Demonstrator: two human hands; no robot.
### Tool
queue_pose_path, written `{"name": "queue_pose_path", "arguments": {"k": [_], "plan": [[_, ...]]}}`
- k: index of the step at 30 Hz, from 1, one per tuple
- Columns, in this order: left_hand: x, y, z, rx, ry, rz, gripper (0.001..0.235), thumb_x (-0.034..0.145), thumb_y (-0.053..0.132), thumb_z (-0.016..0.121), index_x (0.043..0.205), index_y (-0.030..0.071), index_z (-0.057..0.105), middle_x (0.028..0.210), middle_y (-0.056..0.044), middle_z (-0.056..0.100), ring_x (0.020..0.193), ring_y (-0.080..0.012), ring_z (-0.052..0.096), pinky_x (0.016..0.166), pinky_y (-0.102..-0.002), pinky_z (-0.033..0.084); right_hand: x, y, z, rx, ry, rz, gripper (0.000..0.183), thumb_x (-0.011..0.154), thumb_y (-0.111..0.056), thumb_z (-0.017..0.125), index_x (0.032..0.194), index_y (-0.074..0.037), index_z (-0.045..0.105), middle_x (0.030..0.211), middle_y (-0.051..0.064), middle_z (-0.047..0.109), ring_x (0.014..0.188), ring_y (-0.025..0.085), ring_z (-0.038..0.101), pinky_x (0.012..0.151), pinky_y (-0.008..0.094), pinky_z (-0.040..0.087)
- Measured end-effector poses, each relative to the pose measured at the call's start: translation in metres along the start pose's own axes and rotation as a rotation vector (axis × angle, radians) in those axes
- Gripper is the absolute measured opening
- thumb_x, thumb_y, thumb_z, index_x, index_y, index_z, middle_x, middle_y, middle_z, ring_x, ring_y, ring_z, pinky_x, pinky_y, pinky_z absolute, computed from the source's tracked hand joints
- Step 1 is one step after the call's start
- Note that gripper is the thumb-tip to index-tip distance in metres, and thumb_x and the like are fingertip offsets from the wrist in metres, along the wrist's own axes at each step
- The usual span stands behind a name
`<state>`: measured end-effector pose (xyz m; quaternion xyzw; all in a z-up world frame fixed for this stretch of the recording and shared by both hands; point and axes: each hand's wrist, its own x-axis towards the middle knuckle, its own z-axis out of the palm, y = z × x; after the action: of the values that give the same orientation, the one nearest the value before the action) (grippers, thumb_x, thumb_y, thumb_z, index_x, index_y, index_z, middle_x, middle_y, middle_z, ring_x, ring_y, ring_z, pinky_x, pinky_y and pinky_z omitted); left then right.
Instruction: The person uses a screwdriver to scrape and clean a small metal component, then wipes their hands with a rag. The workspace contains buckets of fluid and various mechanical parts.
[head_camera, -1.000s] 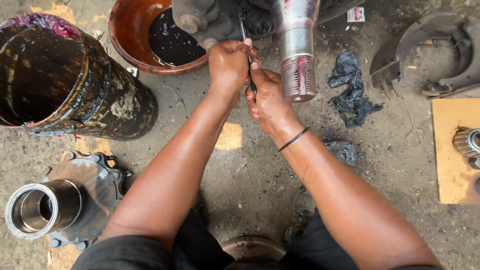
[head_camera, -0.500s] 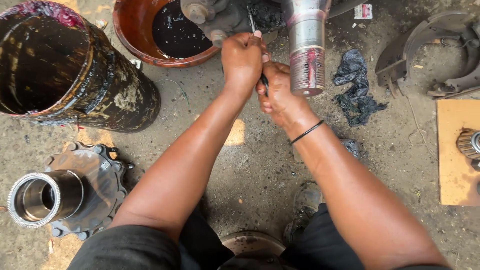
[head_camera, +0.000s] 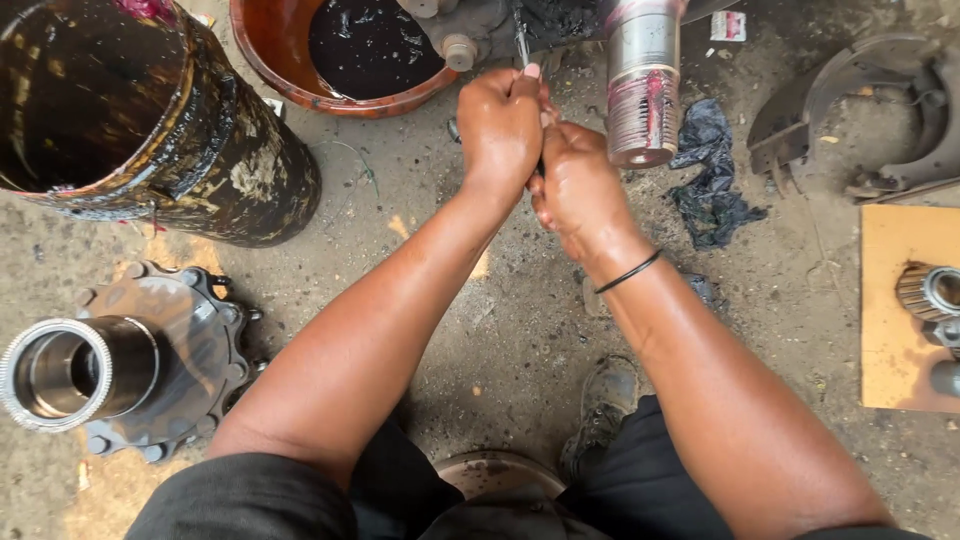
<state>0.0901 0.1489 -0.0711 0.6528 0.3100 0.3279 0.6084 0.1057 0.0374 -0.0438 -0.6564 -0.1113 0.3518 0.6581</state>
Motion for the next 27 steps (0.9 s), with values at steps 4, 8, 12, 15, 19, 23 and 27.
{"name": "queue_pose_path", "arguments": {"k": [4,8,12,15,19,23,27], "plan": [[0.001,-0.010,0.010,-0.165,-0.110,-0.061,0.025,0.097,0.013,0.059,0.080,-0.001,0.071,0.068,-0.009,0.072,0.057,-0.0151,0.067,0.052,-0.033,0.054,0.008,0.013,-0.014,-0.204,0.055,-0.027,0.024,0.104,-0.025,0.046,0.095,-0.012,0.063,0.057,-0.003,0.053,0.037,0.008,0.041,0.031,0.029,0.033],[0.009,-0.015,0.031,-0.274,-0.223,-0.259,0.032,0.100,0.017,0.058,0.078,-0.004,0.067,0.065,-0.009,0.069,0.053,-0.0158,0.061,0.046,-0.034,0.047,0.010,0.019,-0.024,-0.234,0.151,-0.158,0.029,0.110,-0.026,0.054,0.094,-0.004,0.064,0.060,-0.002,0.052,0.043,0.009,0.044,0.038,0.028,0.034],[0.010,-0.018,0.024,-0.149,-0.103,-0.084,0.027,0.097,0.013,0.061,0.076,-0.002,0.070,0.065,-0.008,0.070,0.054,-0.0150,0.066,0.051,-0.031,0.053,0.010,0.019,-0.015,-0.180,0.091,-0.121,0.024,0.105,-0.023,0.049,0.094,-0.005,0.061,0.059,-0.003,0.051,0.039,0.008,0.042,0.034,0.029,0.033],[0.007,-0.020,0.010,-0.133,-0.033,0.031,0.032,0.100,0.013,0.058,0.075,-0.004,0.069,0.065,-0.008,0.070,0.056,-0.0151,0.066,0.053,-0.031,0.053,0.010,0.022,-0.011,-0.187,0.035,-0.136,0.025,0.106,-0.022,0.049,0.094,-0.003,0.061,0.060,0.002,0.051,0.042,0.014,0.043,0.037,0.035,0.034],[0.010,-0.016,0.018,-0.296,-0.160,-0.131,0.026,0.098,0.009,0.055,0.081,-0.004,0.070,0.070,-0.010,0.071,0.059,-0.0164,0.067,0.053,-0.032,0.057,0.010,0.016,-0.025,-0.910,0.272,-0.607,0.025,0.109,-0.022,0.055,0.103,0.000,0.066,0.078,0.017,0.067,0.064,0.033,0.065,0.056,0.047,0.049],[0.017,-0.014,0.036,-0.378,-0.277,-0.357,0.025,0.099,0.011,0.054,0.082,-0.002,0.067,0.071,-0.011,0.071,0.058,-0.0169,0.065,0.049,-0.032,0.055,0.003,0.002,-0.037,-1.110,0.294,-0.750,0.028,0.105,-0.020,0.055,0.116,0.003,0.067,0.094,0.024,0.071,0.077,0.042,0.069,0.066,0.052,0.054],[0.015,-0.016,0.032,-0.387,-0.265,-0.352,0.025,0.100,0.010,0.055,0.083,-0.003,0.067,0.071,-0.010,0.068,0.057,-0.0173,0.061,0.050,-0.032,0.048,-0.010,-0.010,-0.017,-1.102,0.301,-0.468,0.028,0.103,-0.021,0.054,0.111,0.004,0.066,0.084,0.023,0.069,0.069,0.041,0.068,0.061,0.053,0.052]]}}
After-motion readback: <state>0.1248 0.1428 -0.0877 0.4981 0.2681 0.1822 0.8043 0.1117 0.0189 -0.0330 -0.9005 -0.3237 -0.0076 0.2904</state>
